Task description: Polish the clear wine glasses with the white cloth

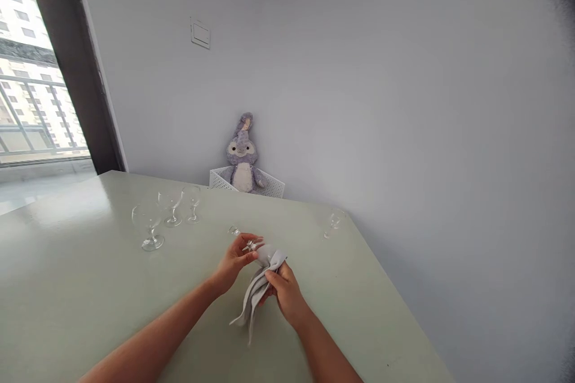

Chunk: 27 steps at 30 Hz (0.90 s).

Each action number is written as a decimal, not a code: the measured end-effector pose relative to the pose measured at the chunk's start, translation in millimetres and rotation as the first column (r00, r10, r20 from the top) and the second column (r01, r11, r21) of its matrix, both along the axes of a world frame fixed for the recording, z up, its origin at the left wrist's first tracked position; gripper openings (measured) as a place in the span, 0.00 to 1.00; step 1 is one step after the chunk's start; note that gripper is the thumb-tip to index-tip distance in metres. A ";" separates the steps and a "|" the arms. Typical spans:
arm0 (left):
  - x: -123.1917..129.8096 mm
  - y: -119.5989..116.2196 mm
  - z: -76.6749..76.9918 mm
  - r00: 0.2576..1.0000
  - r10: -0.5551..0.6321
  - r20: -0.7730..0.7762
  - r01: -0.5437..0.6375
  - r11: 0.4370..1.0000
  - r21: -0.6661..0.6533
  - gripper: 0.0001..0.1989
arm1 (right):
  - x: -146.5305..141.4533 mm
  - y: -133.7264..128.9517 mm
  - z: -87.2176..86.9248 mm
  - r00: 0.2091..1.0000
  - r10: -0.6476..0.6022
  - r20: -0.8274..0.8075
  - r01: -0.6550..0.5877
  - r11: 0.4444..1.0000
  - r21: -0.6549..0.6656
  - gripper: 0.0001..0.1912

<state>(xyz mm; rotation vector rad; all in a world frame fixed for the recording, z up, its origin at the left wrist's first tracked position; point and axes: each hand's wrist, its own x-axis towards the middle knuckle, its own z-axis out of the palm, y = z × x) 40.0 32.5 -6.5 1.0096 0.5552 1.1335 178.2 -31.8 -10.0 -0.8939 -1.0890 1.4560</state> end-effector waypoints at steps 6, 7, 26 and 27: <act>2.1 -1.4 -6.5 0.997 -0.048 -0.066 0.052 0.997 0.062 0.16 | -2.2 -6.2 11.7 0.975 0.088 -0.206 -0.104 0.992 -0.067 0.18; 2.8 -1.5 -7.5 0.997 -0.055 -0.061 0.058 0.997 0.048 0.16 | -4.0 -7.5 12.2 0.978 0.092 -0.188 -0.103 0.993 -0.052 0.19; 1.3 -5.3 -0.9 0.980 -0.118 -0.157 0.137 0.984 0.114 0.22 | -2.5 8.4 -2.3 0.887 -0.250 -0.388 0.146 0.950 -0.277 0.12; 0.5 -5.0 -0.2 0.981 -0.128 -0.149 0.144 0.985 0.098 0.21 | -5.7 6.4 -4.5 0.922 -0.222 -0.316 0.153 0.962 -0.227 0.13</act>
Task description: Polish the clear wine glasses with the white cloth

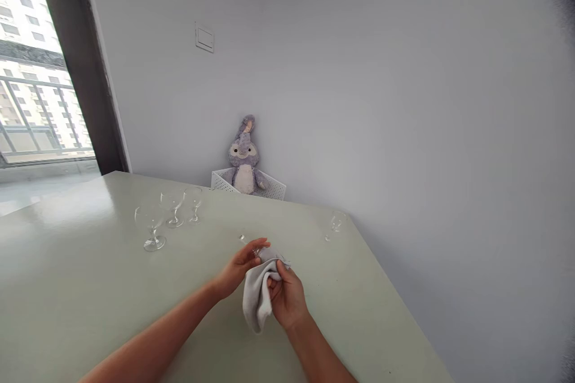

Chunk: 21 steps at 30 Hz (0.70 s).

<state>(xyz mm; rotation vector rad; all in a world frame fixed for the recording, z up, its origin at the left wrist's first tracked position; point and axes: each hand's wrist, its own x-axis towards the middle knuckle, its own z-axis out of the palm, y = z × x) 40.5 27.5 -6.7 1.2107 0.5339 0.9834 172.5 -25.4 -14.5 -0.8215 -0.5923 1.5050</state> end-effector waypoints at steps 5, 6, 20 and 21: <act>-3.5 3.2 -2.1 0.995 -0.028 -0.094 0.018 0.995 -0.099 0.20 | -12.5 -11.4 -16.7 0.597 -0.223 0.771 -0.080 0.939 0.334 0.14; -3.8 3.3 -2.4 0.989 -0.025 -0.148 0.013 0.996 -0.086 0.21 | -12.5 -12.4 -18.9 0.475 -0.295 0.829 -0.117 0.913 0.392 0.13; -5.7 4.6 3.3 0.986 0.003 -0.166 0.007 0.998 0.059 0.24 | -4.3 -6.4 -2.2 0.965 -0.006 0.260 -0.025 0.993 0.118 0.16; -5.9 6.1 1.4 0.983 0.006 -0.185 -0.003 1.000 0.019 0.25 | -7.0 -9.5 -5.0 0.914 -0.044 0.403 -0.027 0.985 0.169 0.16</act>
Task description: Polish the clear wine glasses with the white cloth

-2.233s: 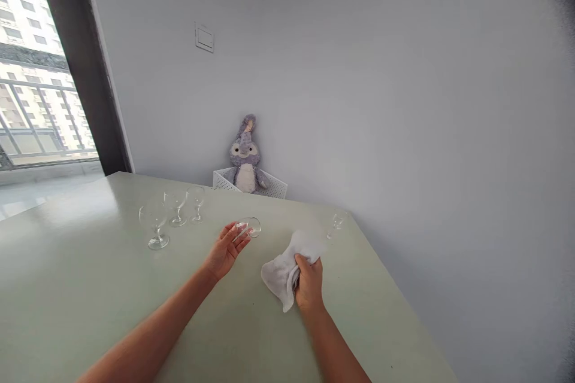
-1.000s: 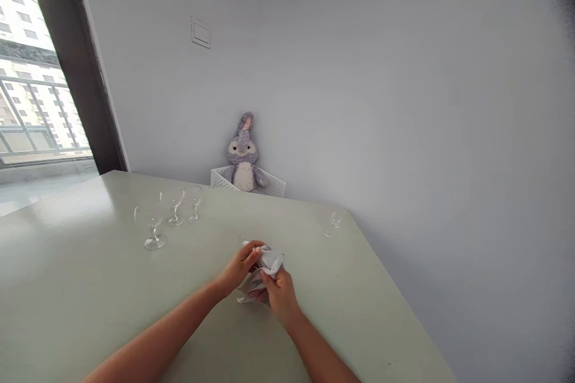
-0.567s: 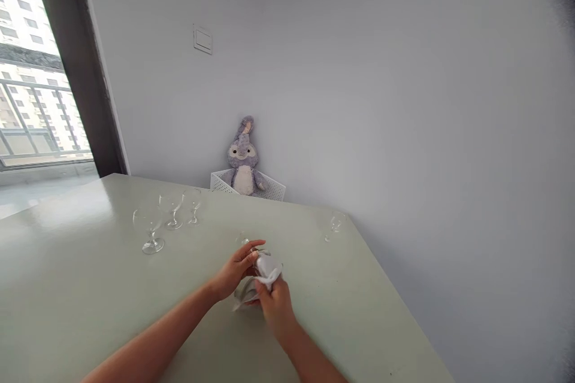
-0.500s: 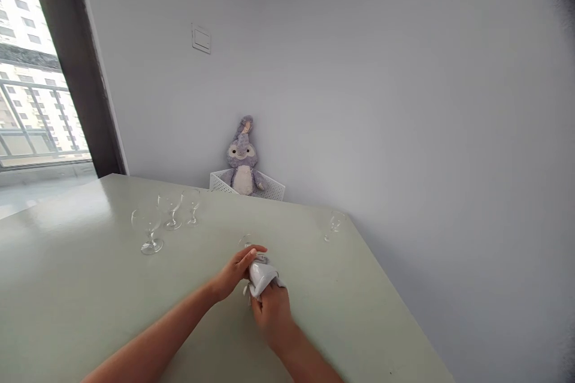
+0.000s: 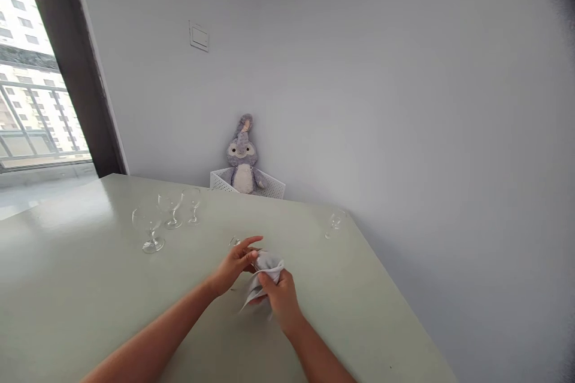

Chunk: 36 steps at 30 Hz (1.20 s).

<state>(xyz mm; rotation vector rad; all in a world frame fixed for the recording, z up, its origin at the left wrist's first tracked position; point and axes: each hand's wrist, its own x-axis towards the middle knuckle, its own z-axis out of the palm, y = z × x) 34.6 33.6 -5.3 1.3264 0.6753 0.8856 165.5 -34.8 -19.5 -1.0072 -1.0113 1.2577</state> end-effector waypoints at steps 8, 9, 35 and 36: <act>1.7 -8.7 6.0 0.998 -0.041 -0.054 0.045 0.995 0.085 0.23 | 6.5 7.0 3.3 0.984 -0.077 -0.161 0.064 0.994 -0.087 0.16; 1.0 -8.9 6.8 0.997 -0.067 -0.039 0.071 0.991 0.115 0.23 | 9.2 9.5 5.5 0.962 -0.067 -0.265 0.036 0.992 -0.119 0.16; -20.0 13.0 3.9 0.727 0.357 -0.587 0.353 0.538 0.765 0.14 | 52.8 10.9 27.6 0.945 0.279 0.171 -0.264 0.959 -0.107 0.16; -19.6 12.2 4.4 0.743 0.275 -0.610 0.356 0.609 0.708 0.14 | 57.8 9.6 30.2 0.915 0.313 0.254 -0.300 0.950 -0.090 0.14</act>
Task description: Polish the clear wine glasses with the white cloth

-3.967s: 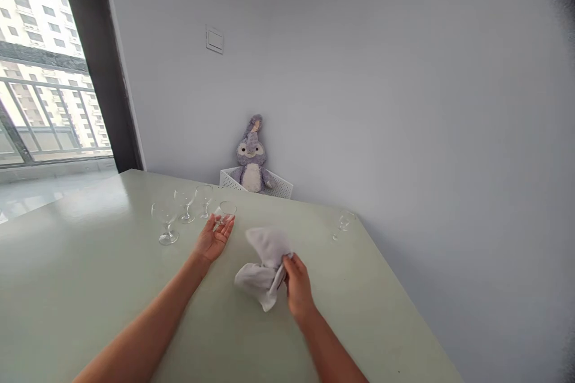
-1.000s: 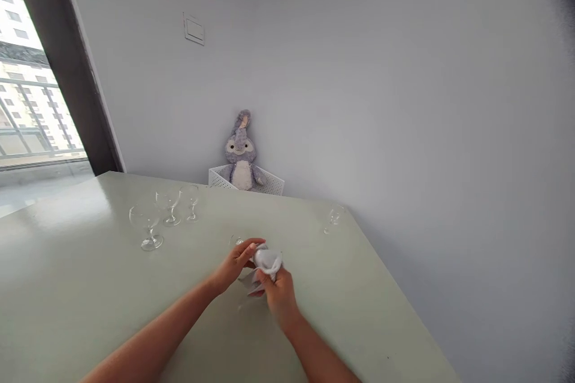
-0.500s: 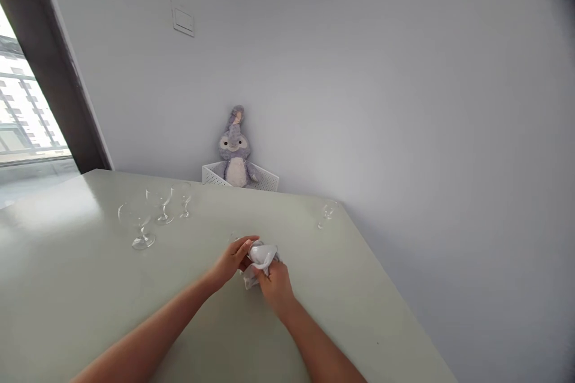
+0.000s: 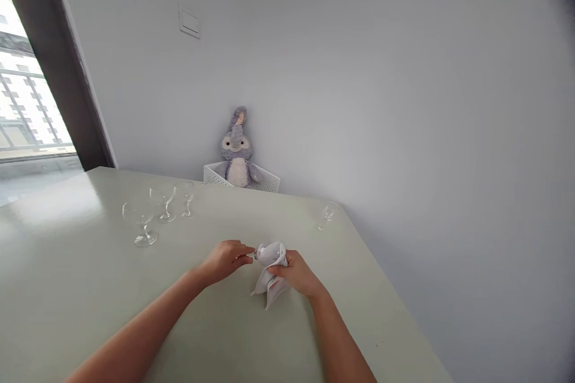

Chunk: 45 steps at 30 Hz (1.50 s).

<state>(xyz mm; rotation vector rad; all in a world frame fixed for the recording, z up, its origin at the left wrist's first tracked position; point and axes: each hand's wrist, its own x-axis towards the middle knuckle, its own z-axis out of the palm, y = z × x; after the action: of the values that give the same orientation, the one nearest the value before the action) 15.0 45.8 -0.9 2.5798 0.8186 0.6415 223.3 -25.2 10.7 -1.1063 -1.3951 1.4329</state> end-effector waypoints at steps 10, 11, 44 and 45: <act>-19.6 14.9 6.3 0.943 0.334 -0.007 -0.310 0.868 -0.389 0.16 | 35.6 15.9 -4.5 0.604 -0.669 0.433 0.267 0.682 0.681 0.15; -20.6 16.7 5.8 0.927 0.374 -0.024 -0.354 0.854 -0.380 0.17 | 30.1 14.2 -3.7 0.549 -0.716 0.432 0.244 0.632 0.736 0.16; 43.4 -32.0 -24.4 0.819 0.423 0.388 -0.439 0.897 -0.051 0.15 | -71.7 9.0 -48.7 0.739 -0.389 -0.550 0.405 0.909 -0.100 0.13; 42.9 -33.0 -22.3 0.832 0.416 0.368 -0.440 0.898 -0.019 0.16 | -71.0 9.2 -48.9 0.742 -0.378 -0.553 0.389 0.915 -0.103 0.13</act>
<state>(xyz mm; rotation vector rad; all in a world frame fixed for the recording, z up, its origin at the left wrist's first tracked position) 57.9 12.8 -23.2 2.2255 1.2703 1.2541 152.4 -16.1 -38.2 -0.7955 -0.7006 1.2865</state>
